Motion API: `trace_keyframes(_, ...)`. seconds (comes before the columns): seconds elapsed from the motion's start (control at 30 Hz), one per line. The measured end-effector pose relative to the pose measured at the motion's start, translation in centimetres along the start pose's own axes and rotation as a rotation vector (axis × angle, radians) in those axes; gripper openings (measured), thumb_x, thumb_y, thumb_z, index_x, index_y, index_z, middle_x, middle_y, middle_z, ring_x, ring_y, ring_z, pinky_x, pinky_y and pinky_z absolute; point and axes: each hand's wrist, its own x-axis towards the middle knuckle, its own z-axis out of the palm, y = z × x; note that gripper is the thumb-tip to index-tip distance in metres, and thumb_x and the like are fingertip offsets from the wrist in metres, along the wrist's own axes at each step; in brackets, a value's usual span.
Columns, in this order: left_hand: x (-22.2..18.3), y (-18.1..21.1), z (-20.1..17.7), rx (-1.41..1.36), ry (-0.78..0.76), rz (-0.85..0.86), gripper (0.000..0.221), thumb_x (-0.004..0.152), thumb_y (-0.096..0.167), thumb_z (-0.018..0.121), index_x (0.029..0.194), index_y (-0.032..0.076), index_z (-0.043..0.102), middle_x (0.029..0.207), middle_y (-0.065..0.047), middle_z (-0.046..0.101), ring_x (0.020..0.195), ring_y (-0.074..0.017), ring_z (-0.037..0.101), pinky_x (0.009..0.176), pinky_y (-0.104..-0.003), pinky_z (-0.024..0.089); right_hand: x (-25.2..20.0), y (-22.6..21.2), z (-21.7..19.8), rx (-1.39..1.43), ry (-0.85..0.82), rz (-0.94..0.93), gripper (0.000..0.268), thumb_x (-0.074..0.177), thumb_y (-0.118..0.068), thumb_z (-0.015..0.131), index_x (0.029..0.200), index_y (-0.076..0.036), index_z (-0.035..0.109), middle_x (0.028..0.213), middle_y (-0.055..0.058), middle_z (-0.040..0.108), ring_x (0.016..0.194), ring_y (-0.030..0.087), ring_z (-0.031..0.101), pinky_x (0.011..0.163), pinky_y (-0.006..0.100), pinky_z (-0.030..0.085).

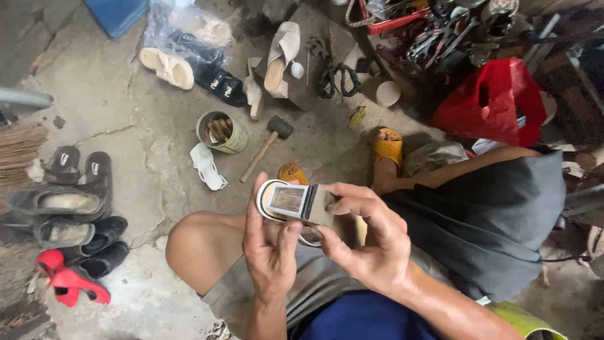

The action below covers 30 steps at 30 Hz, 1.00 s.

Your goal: Applying adhesive to a shoe heel and attaching it to the sole of a sandal.

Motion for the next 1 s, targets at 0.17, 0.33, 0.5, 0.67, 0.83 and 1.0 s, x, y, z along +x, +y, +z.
trace_keyframes(0.17, 0.7, 0.2, -0.3, 0.032, 0.041, -0.058, 0.075, 0.097, 0.028, 0.065, 0.160, 0.010, 0.029, 0.139, -0.021, 0.064, 0.112, -0.0238, 0.070, 0.089, -0.029, 0.063, 0.9, -0.5, -0.6, -0.050, -0.072, -0.005, 0.030, 0.094, -0.024, 0.072, 0.113, -0.004, 0.060, 0.124, 0.022, 0.067, 0.112, 0.030, 0.072, 0.092, 0.035, 0.059)
trace_keyframes(0.33, 2.3, 2.3, -1.2, -0.074, 0.021, -0.369, 0.060, 0.090, 0.034, 0.061, 0.141, 0.003, 0.057, 0.135, -0.016, 0.069, 0.124, -0.0229, 0.066, 0.105, -0.031, 0.050, 3.0, -1.2, -2.1, -0.049, -0.402, -0.070, 0.037, 0.097, -0.021, 0.070, 0.129, -0.003, 0.060, 0.153, 0.027, 0.046, 0.144, 0.041, 0.050, 0.117, 0.050, 0.046)
trace_keyframes(0.5, 2.3, 2.1, -1.1, -0.177, -0.056, -0.452, 0.064, 0.087, 0.038, 0.064, 0.140, 0.002, 0.057, 0.129, -0.016, 0.069, 0.119, -0.0259, 0.067, 0.103, -0.033, 0.051, 3.1, -0.2, -2.3, 0.049, -0.372, -0.041, 0.024, 0.094, -0.018, 0.072, 0.114, -0.005, 0.064, 0.150, 0.031, 0.050, 0.136, 0.038, 0.060, 0.111, 0.042, 0.051)
trace_keyframes(0.67, 2.3, 1.8, -1.0, -0.311, -0.113, -0.494, 0.061, 0.089, 0.036, 0.065, 0.139, 0.001, 0.057, 0.113, -0.015, 0.070, 0.110, -0.0275, 0.068, 0.099, -0.035, 0.051, 3.1, 0.3, -2.6, 0.027, -0.346, -0.029, 0.018, 0.092, -0.018, 0.074, 0.104, -0.006, 0.068, 0.137, 0.024, 0.064, 0.122, 0.031, 0.071, 0.103, 0.036, 0.059)
trace_keyframes(0.83, 2.1, 1.4, -1.3, -0.324, -0.126, -0.491, 0.066, 0.087, 0.037, 0.070, 0.141, 0.000, 0.057, 0.092, -0.007, 0.060, 0.090, -0.0182, 0.060, 0.084, -0.027, 0.047, 2.8, 0.9, -2.4, 0.032, -0.290, -0.094, 0.028, 0.091, -0.021, 0.077, 0.108, -0.005, 0.063, 0.130, 0.024, 0.066, 0.109, 0.028, 0.075, 0.097, 0.034, 0.061)
trace_keyframes(1.0, 2.5, 1.5, -1.4, -0.326, -0.112, -0.441, 0.075, 0.086, 0.039, 0.070, 0.145, -0.003, 0.052, 0.109, -0.013, 0.070, 0.103, -0.0226, 0.067, 0.095, -0.031, 0.050, 1.5, 1.8, -2.4, 0.379, -0.204, 0.049, 0.028, 0.093, -0.012, 0.075, 0.115, -0.006, 0.058, 0.138, 0.029, 0.060, 0.126, 0.032, 0.066, 0.109, 0.038, 0.056)
